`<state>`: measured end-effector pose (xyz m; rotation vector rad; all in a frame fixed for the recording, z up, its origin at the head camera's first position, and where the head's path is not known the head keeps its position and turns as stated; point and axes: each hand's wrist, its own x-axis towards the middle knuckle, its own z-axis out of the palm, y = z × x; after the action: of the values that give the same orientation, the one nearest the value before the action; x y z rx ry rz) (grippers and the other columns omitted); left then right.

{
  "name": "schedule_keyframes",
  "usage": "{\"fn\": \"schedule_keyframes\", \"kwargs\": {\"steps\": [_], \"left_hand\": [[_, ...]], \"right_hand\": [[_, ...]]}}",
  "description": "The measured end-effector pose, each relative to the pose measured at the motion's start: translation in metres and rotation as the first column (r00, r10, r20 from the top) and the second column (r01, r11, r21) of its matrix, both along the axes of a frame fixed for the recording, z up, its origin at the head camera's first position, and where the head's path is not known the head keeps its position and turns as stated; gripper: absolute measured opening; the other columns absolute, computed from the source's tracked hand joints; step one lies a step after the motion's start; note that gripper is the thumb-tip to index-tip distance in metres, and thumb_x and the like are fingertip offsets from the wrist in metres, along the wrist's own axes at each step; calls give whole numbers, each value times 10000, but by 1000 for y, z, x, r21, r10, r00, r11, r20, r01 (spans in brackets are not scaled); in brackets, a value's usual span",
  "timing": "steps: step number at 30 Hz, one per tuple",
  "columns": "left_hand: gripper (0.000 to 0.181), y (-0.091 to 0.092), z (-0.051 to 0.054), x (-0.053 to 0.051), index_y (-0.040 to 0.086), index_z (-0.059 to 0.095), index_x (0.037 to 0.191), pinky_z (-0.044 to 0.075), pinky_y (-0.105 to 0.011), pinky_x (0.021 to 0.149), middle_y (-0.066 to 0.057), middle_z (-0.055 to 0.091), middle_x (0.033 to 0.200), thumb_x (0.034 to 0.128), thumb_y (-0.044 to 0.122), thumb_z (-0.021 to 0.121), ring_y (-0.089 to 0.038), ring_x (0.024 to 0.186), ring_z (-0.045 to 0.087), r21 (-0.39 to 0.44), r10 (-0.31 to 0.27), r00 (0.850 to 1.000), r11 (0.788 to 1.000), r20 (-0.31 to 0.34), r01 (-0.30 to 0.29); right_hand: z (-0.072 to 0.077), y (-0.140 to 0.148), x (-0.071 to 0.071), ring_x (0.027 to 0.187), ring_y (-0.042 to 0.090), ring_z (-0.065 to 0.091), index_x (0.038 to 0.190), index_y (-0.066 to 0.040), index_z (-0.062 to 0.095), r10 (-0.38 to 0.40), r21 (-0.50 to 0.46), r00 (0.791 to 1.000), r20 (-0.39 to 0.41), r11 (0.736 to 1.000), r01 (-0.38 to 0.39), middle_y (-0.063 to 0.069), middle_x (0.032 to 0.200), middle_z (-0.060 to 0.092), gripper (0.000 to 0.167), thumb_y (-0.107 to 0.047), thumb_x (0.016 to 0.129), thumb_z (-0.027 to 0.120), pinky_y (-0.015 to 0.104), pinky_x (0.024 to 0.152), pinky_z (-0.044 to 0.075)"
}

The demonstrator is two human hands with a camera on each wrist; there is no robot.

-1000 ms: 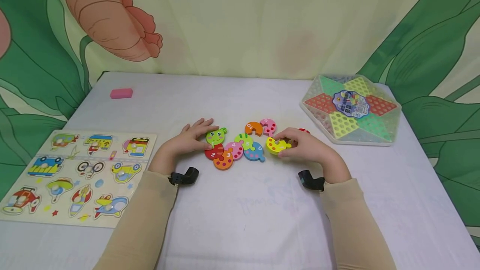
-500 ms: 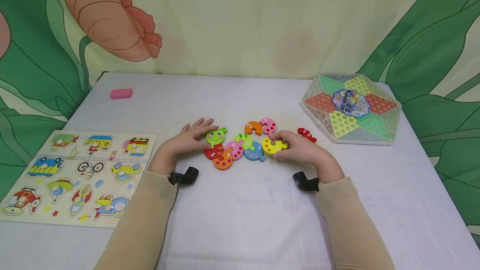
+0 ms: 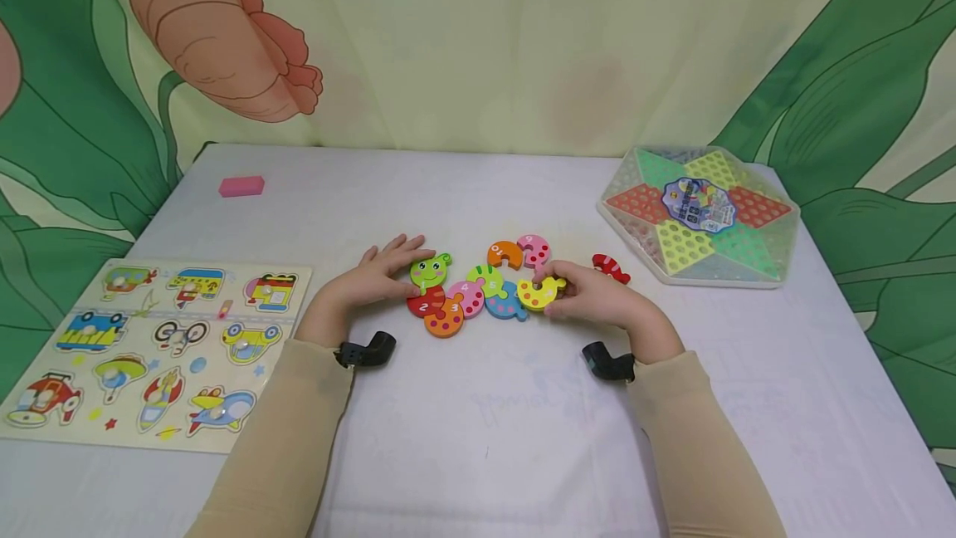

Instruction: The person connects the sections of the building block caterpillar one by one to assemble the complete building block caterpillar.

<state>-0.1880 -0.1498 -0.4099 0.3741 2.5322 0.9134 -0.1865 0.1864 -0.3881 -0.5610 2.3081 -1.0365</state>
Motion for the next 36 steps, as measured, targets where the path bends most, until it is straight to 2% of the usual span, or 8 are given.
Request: {"fn": "schedule_keyframes", "kwargs": {"steps": [7, 11, 16, 19, 21, 23, 28, 36], "left_hand": [[641, 0, -2, -1, 284, 386, 1380, -103, -488, 1114, 61, 154, 1529, 776, 285, 601, -179, 1421, -20, 0, 7, 1000, 1000, -8, -7], [640, 0, -2, -1, 288, 390, 1377, -103, -489, 1114, 63, 158, 1528, 774, 291, 604, -176, 1421, -19, 0, 11, 1000, 1000, -10, -11], [639, 0, -3, -1, 292, 393, 1375, -103, -483, 1116, 68, 161, 1526, 773, 291, 607, -170, 1421, -18, 3, 16, 1000, 1000, -9, -16], [636, 0, -2, -1, 294, 393, 1374, -103, -478, 1117, 71, 159, 1527, 775, 288, 607, -167, 1421, -20, 4, 14, 1000, 1000, -10, -14], [634, 0, -2, 0, 293, 392, 1374, -105, -478, 1117, 71, 156, 1527, 777, 286, 606, -167, 1421, -22, 5, 13, 1000, 1000, -9, -13], [633, 0, -2, 0, 295, 392, 1374, -106, -475, 1117, 72, 154, 1528, 778, 285, 605, -163, 1420, -24, 5, 14, 1000, 1000, -4, -14], [629, 0, -2, 0, 294, 396, 1372, -107, -476, 1117, 73, 154, 1527, 778, 275, 602, -161, 1420, -25, 9, 16, 1000, 1000, 4, -16], [634, 0, -1, 0, 288, 397, 1373, -104, -479, 1117, 68, 156, 1528, 773, 267, 602, -169, 1420, -25, 10, 16, 1000, 1000, 0, -16]], "right_hand": [[-2, 1, -1, 933, 260, 467, 1098, -149, 505, -2, -35, 1000, 25, 999, 3, 103, 1170, 486, 295, -103, 830, 620, 287, 756, 473], [-3, 2, 0, 1001, 277, 439, 1112, -144, 512, 2, -61, 999, 46, 998, 0, 117, 1201, 474, 257, -106, 863, 562, 307, 788, 454], [-2, 4, 1, 1058, 249, 425, 1216, -133, 467, 19, -83, 998, 58, 996, -14, 108, 1274, 458, 367, -139, 866, 577, 268, 815, 459], [-2, 4, 0, 879, 206, 499, 1242, -110, 420, 29, -95, 997, 70, 995, -23, 109, 1270, 450, 434, -141, 851, 606, 225, 743, 472], [-1, 4, 0, 750, 182, 494, 1220, -89, 421, 36, -97, 996, 79, 995, -28, 119, 1238, 456, 424, -140, 846, 615, 219, 684, 468], [0, 3, 0, 744, 162, 498, 1197, -93, 448, 38, -93, 995, 93, 995, -29, 113, 1232, 457, 402, -162, 842, 624, 209, 693, 473], [1, 4, 1, 986, 200, 490, 1185, -113, 499, 59, -83, 992, 109, 995, -51, 104, 1245, 468, 378, -206, 842, 628, 224, 810, 487], [0, 2, 2, 1021, 246, 435, 1206, -132, 548, 81, -65, 993, 89, 995, -75, 99, 1178, 519, 371, -197, 848, 618, 258, 767, 472]]}}
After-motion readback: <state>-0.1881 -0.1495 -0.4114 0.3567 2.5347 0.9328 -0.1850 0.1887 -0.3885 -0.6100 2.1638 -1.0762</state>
